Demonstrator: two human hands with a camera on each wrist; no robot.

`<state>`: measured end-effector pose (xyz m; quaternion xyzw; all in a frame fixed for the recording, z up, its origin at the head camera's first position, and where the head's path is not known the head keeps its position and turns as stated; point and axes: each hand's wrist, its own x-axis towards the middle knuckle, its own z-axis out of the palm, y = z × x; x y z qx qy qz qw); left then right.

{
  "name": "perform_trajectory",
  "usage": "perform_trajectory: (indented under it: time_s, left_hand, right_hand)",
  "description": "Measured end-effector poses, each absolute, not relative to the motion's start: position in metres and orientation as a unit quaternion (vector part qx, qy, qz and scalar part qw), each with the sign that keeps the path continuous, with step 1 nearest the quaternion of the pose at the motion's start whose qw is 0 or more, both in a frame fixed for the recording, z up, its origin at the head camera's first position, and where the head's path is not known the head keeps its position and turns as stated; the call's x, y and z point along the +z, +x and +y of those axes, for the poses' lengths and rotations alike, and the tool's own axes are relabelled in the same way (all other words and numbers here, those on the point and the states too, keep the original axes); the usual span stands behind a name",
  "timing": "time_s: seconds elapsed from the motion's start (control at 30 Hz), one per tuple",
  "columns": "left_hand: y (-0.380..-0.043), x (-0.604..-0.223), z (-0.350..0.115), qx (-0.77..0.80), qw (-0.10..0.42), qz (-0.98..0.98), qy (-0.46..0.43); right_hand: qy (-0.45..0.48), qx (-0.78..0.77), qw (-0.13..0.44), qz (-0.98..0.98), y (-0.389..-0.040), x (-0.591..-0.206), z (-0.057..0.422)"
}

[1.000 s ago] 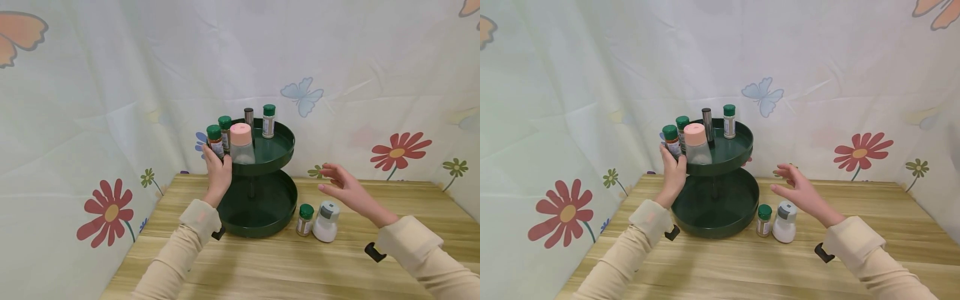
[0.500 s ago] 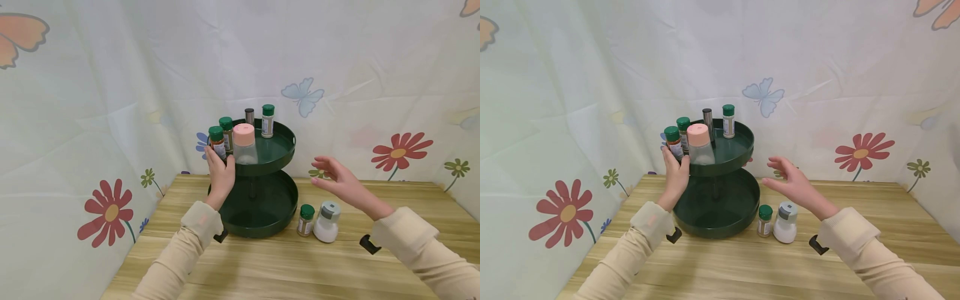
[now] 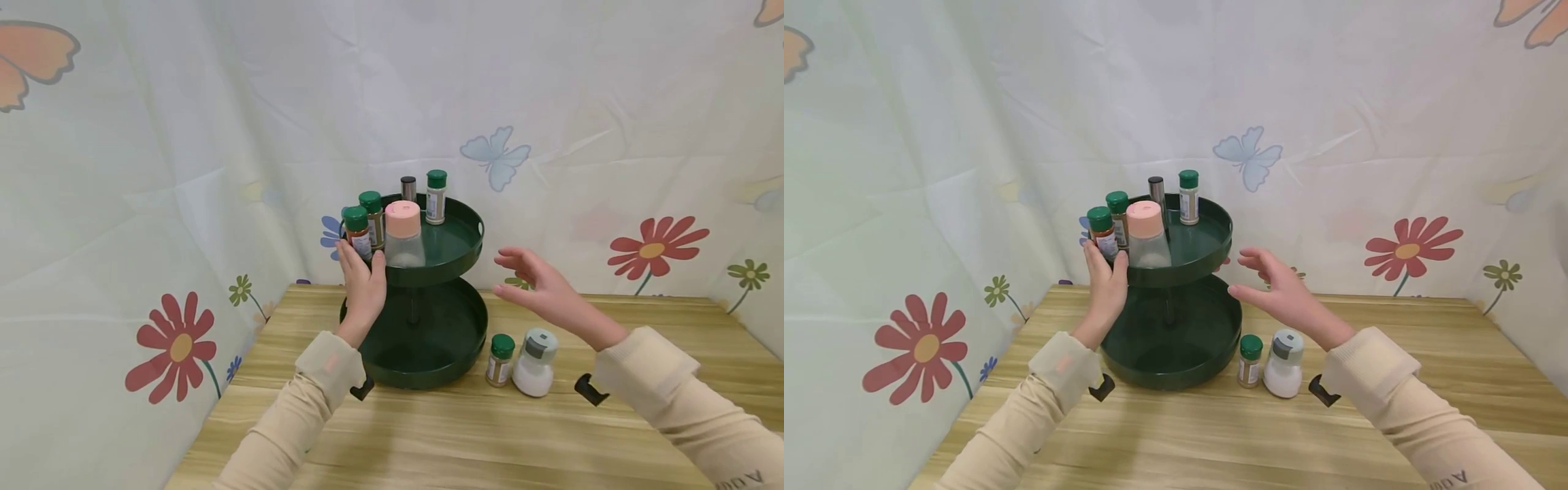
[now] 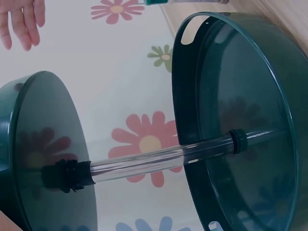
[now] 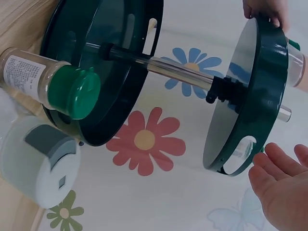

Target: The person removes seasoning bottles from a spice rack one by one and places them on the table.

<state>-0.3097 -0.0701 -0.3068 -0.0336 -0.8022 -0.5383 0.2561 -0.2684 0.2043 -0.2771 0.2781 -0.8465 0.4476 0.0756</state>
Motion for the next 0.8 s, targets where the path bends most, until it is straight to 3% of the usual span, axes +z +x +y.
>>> perform_trajectory:
  time_s: [0.8]
  left_hand:
    - [-0.296, -0.308, -0.067, -0.526, 0.248, -0.812, -0.055]
  right_hand:
    - [0.285, 0.421, 0.08, -0.857, -0.283, -0.258, 0.165]
